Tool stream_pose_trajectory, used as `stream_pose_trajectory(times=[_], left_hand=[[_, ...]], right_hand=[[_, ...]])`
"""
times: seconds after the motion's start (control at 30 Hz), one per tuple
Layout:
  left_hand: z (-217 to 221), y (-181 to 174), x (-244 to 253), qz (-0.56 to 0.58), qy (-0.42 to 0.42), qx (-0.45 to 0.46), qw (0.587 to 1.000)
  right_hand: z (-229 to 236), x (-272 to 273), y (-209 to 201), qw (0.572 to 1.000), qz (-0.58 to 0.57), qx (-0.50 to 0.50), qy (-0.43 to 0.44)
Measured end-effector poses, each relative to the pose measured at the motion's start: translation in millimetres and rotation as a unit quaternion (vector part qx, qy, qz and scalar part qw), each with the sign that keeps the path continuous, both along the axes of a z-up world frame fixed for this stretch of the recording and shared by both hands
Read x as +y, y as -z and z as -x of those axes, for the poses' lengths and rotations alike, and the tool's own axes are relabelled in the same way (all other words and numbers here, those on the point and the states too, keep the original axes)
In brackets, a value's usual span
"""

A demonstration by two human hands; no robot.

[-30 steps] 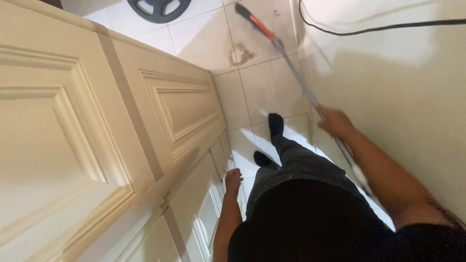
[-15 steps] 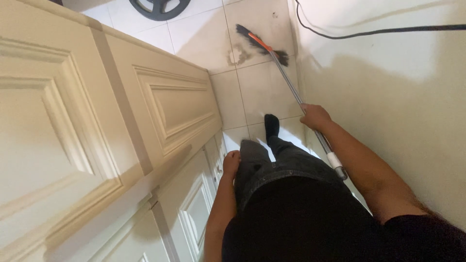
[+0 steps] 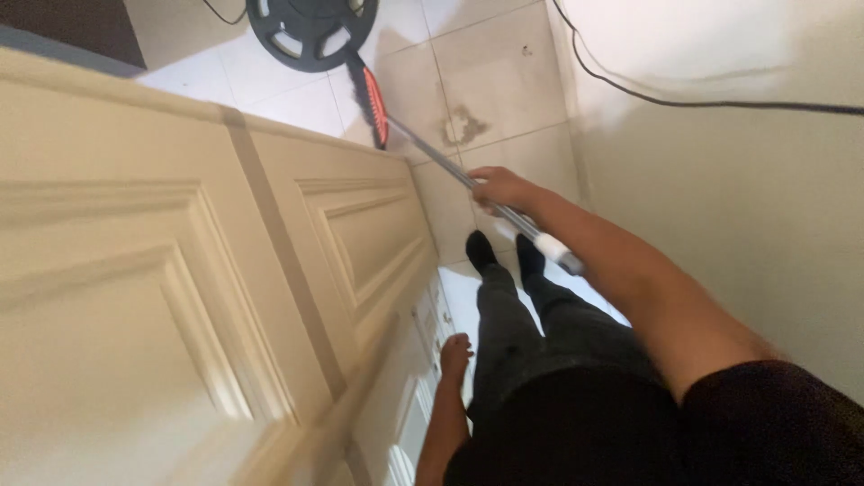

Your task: The recorder sweeps the tiled floor using a broom.

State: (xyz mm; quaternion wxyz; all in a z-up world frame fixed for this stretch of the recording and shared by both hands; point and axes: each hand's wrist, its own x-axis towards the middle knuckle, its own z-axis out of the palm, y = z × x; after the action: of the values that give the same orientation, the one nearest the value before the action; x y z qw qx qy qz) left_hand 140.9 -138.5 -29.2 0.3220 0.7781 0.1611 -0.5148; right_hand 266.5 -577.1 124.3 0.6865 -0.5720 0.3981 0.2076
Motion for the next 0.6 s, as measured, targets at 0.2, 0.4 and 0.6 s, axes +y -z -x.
stream_pose_trajectory(times=[0.2,0.4,0.6], left_hand=[[-12.6,1.1,-4.4,0.028,-0.044,0.028,0.998],[-33.2,-23.5,-5.1,-0.008,-0.023,0.046,0.999],[-46.0,-13.4,-2.2,0.014,-0.003,0.046,0.999]], right_hand=[[-123.0,3.4,74.5,0.995,-0.074,-0.023,0.067],[-66.8,-33.0,45.8,0.975,-0.104,0.024,0.196],[50.4,-54.6,37.6,0.987,-0.067,0.042,0.141]])
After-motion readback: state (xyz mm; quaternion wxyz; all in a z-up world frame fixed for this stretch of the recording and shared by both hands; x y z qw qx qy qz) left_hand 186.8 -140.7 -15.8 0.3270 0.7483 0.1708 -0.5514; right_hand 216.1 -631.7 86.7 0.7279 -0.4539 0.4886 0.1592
